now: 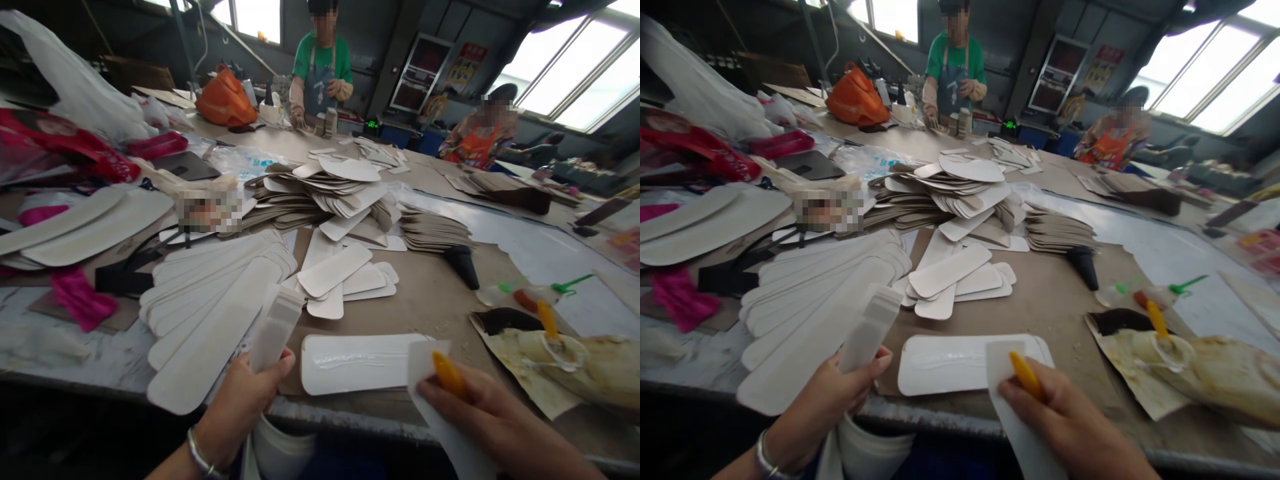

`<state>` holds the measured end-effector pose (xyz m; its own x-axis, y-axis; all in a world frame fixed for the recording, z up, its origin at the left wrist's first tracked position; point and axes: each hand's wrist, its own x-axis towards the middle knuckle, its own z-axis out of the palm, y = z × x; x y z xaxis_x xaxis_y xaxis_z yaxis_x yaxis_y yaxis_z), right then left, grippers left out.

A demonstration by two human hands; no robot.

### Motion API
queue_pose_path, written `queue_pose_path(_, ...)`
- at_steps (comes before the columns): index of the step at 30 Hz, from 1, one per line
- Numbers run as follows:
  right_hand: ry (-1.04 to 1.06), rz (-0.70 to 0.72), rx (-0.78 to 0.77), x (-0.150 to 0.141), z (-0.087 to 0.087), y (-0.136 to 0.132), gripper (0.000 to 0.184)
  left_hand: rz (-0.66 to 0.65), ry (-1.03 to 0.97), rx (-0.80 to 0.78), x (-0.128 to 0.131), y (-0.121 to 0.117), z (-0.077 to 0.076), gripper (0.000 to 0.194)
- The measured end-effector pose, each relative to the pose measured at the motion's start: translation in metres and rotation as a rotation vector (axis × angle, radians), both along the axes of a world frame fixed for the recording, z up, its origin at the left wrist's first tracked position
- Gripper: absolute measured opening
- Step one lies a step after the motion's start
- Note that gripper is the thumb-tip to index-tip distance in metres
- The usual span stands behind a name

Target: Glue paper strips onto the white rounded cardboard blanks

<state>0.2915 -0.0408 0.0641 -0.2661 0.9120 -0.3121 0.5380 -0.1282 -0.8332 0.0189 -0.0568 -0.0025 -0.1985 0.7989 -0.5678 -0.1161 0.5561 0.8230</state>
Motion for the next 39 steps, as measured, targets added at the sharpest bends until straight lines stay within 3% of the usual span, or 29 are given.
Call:
queue_pose_path(2,-0.132,0.194,0.079,-0.019,-0.002,0.015,0.028,-0.029,0.005,-0.004,0.002,0.004,0.002,0.047)
queue_pose_path(4,-0.216,0.325,0.064,-0.041,-0.006,0.031,0.026,-0.078,0.013,-0.004,0.004,0.006,0.004,0.046)
queue_pose_path(11,-0.383,0.534,-0.174,-0.087,-0.012,0.069,0.032,-0.156,0.005,-0.049,0.006,0.008,0.000,0.038)
queue_pose_path(21,-0.548,0.609,-0.154,-0.105,-0.017,0.085,0.043,-0.209,0.111,-0.063,0.006,0.010,0.003,0.026)
queue_pose_path(24,-0.601,0.641,-0.135,-0.106,-0.017,0.087,0.036,-0.195,0.135,-0.074,0.007,0.012,-0.001,0.026)
queue_pose_path(27,-0.655,0.706,-0.211,-0.106,-0.015,0.090,0.020,-0.188,0.145,-0.051,0.010,0.013,-0.004,0.029)
queue_pose_path(33,-0.718,0.795,-0.228,-0.107,-0.017,0.092,0.033,-0.147,0.105,-0.064,0.015,0.014,-0.002,0.030)
queue_pose_path(39,-0.749,0.755,-0.149,-0.099,-0.009,0.086,0.028,-0.135,0.168,-0.091,0.018,0.013,-0.005,0.031)
